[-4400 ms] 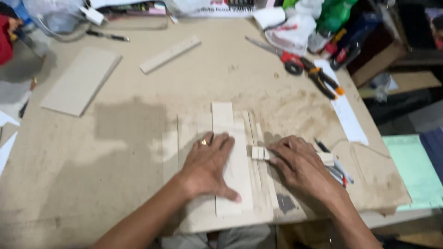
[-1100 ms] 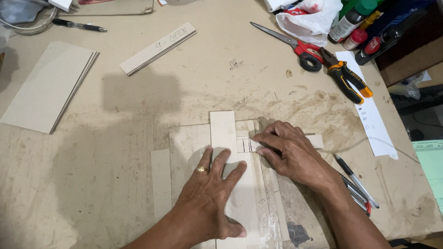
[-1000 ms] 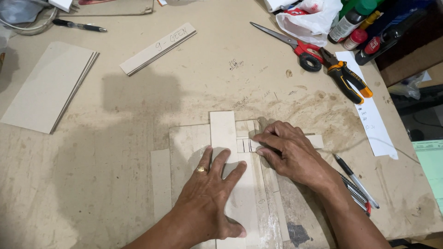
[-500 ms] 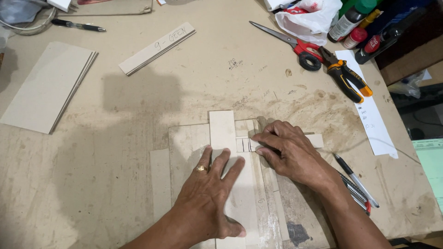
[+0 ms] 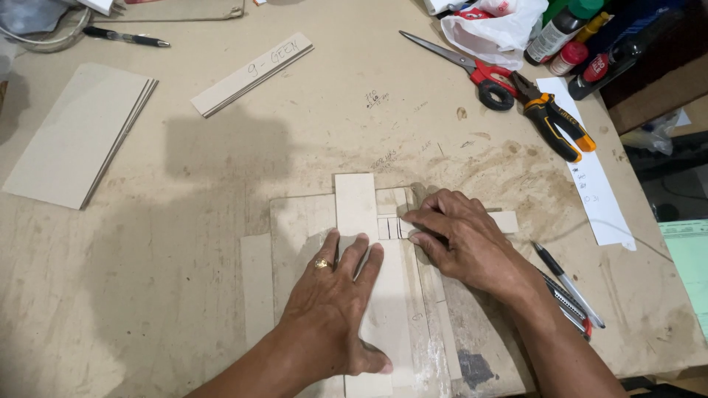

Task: Measuring, marking, and cutting cardboard strips using a utility knife and a pen on a workbench.

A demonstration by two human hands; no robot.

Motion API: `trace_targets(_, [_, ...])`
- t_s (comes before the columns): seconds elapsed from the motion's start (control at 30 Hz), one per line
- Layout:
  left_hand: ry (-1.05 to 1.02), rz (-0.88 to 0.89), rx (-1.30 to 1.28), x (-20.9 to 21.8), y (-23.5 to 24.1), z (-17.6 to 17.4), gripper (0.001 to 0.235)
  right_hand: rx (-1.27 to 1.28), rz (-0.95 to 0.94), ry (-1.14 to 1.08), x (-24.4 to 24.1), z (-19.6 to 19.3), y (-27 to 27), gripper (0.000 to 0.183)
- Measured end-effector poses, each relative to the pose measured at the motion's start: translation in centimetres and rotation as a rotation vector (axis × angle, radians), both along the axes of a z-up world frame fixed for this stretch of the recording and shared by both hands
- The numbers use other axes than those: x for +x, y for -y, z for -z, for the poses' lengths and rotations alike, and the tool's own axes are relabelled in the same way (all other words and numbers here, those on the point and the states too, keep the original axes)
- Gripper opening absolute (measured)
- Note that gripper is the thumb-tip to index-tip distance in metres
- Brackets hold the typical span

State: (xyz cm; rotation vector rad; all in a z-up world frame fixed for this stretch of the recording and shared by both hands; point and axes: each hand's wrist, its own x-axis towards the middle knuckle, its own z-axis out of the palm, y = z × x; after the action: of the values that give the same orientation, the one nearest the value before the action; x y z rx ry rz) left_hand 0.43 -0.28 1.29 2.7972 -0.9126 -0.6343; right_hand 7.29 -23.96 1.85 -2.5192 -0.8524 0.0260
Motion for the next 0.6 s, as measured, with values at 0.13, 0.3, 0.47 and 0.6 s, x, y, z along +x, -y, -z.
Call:
trace_targets(0.13, [-0.183, -0.061, 0.080, 0.4, 0.2, -2.2, 0.160, -0.015, 0.036, -0.033, 0.1, 0.1, 0.1, 0.034])
trace_targets(0.3, [-0.415, -0.166, 0.128, 0.5, 0.6, -7.3, 0.145, -0.025, 0.083, -0.059, 0.0, 0.4, 0.1, 0.033])
trace_targets(0.47, [-0.377, -0.161, 0.089, 0.1, 0.2, -6.9, 0.143, -0.003, 0.065, -0.021, 0.0, 0.6, 0.1, 0.032])
trace_targets(0.6, [-0.394, -0.183, 0.037, -0.5, -0.1, -7.5, 0.141, -0.006, 0.031, -0.012, 0.1, 0.5, 0.1, 0.036])
